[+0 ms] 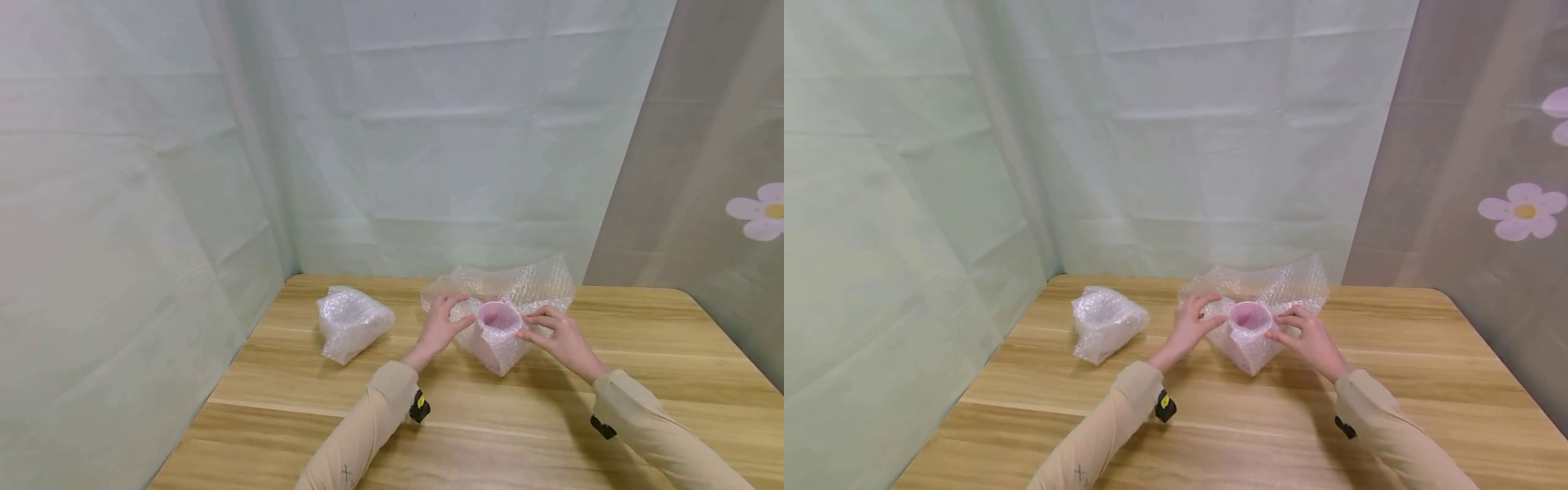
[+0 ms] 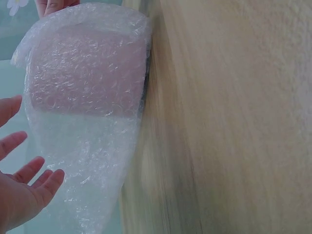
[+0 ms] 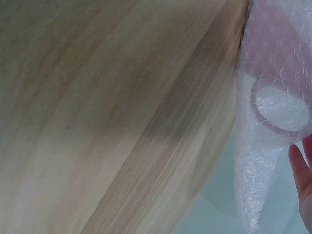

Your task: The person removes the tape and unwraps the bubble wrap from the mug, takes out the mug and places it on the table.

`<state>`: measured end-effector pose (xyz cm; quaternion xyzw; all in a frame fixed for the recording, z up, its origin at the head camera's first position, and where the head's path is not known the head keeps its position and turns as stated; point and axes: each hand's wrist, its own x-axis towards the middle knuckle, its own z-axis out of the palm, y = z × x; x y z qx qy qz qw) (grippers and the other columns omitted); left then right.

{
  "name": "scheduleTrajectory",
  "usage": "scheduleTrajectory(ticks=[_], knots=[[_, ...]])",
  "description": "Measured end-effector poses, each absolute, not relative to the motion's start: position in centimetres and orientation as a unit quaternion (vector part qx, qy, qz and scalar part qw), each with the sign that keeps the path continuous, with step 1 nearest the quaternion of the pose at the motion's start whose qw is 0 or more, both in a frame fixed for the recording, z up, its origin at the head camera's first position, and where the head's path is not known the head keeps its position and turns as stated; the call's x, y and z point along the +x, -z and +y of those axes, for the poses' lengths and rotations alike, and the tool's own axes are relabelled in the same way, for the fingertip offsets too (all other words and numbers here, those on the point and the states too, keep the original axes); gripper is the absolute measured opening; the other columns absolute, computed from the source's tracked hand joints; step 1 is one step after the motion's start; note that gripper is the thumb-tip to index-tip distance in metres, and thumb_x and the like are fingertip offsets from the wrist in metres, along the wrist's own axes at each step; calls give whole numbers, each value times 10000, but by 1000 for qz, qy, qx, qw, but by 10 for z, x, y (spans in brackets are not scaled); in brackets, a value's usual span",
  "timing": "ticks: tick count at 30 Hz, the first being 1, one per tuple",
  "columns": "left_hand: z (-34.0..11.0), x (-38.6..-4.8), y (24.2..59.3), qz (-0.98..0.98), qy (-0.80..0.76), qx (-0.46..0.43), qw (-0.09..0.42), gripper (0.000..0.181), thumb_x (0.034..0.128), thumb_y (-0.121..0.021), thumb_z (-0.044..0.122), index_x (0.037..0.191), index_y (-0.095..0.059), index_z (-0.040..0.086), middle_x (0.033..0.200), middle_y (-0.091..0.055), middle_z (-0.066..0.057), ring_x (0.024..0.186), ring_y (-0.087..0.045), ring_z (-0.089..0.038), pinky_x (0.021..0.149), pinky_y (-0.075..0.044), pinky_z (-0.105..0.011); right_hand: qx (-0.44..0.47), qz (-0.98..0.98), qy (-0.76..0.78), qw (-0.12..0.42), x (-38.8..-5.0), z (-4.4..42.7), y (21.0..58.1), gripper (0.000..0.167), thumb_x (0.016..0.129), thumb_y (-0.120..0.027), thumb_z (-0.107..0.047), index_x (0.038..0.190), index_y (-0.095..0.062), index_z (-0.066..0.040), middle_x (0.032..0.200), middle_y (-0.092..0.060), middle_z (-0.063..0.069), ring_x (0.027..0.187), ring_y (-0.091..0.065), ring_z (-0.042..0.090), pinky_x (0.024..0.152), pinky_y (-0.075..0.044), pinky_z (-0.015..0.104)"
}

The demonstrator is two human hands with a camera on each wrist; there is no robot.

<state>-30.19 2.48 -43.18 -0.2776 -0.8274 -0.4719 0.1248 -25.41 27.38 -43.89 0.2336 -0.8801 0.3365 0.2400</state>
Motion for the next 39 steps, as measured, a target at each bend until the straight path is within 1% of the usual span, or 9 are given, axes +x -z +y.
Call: scheduleTrajectory(ticks=[3, 8, 14, 18, 21, 25, 30, 33, 39], knots=[[26, -302, 434, -825, 466, -293, 130, 419, 812, -683, 232, 1168, -576, 38, 1126, -481, -123, 1040, -453, -243, 858, -385, -349, 235, -880, -334, 243, -254, 274, 440, 316, 728, -762, -219, 950, -688, -7, 921, -578, -23, 835, -533, 177, 636, -463, 352], [28, -301, 437, -823, 472, -295, 115, 400, 834, -655, 259, 1176, -584, 62, 1187, -457, -124, 1093, -431, -237, 893, -370, -357, 237, -880, -330, 247, -254, 274, 442, 310, 725, -764, -217, 946, -691, -12, 924, -583, -21, 844, -536, 173, 651, -464, 327], [29, -301, 440, -815, 494, -287, 92, 392, 845, -645, 255, 1189, -587, 74, 1235, -437, -156, 1108, -428, -229, 841, -415, -326, 239, -877, -334, 248, -254, 274, 442, 311, 723, -765, -204, 951, -688, -6, 919, -580, -21, 832, -532, 167, 622, -452, 286], [30, -302, 442, -810, 505, -288, 83, 385, 850, -641, 243, 1190, -588, 71, 1237, -434, -161, 1108, -429, -223, 826, -433, -326, 239, -877, -337, 246, -255, 274, 442, 311, 725, -764, -198, 953, -685, -2, 922, -577, -20, 834, -524, 165, 621, -455, 299], [30, -303, 442, -805, 512, -290, 72, 376, 852, -640, 227, 1191, -588, 74, 1213, -456, -116, 1092, -446, -215, 819, -441, -310, 237, -879, -336, 243, -255, 274, 441, 313, 728, -763, -207, 954, -685, -5, 927, -576, -19, 847, -522, 166, 634, -459, 321], [30, -302, 440, -794, 527, -299, 43, 369, 867, -620, 202, 1210, -573, 71, 1175, -494, -62, 1060, -480, -239, 836, -434, -278, 235, -880, -335, 241, -255, 274, 441, 319, 729, -762, -213, 960, -683, -8, 930, -575, -15, 859, -519, 169, 652, -459, 353], [30, -303, 438, -792, 524, -312, 26, 374, 882, -598, 191, 1227, -552, 53, 1203, -527, -74, 1044, -514, -234, 861, -416, -261, 237, -879, -337, 239, -256, 274, 439, 313, 729, -762, -213, 971, -680, -32, 928, -575, -29, 864, -522, 166, 667, -457, 378], [29, -303, 438, -796, 520, -309, 23, 373, 883, -596, 181, 1229, -550, 49, 1215, -528, -80, 1041, -522, -220, 858, -418, -271, 240, -879, -347, 223, -257, 275, 437, 313, 736, -756, -220, 978, -675, -39, 936, -575, -18, 887, -541, 203, 691, -468, 403], [29, -302, 436, -804, 516, -296, 11, 382, 884, -596, 200, 1238, -548, 66, 1213, -529, -73, 1041, -523, -212, 838, -431, -285, 227, -878, -390, 161, -259, 279, 434, 335, 765, -732, -246, 1011, -650, -33, 1009, -552, 59, 964, -556, 361, 761, -467, 486]])
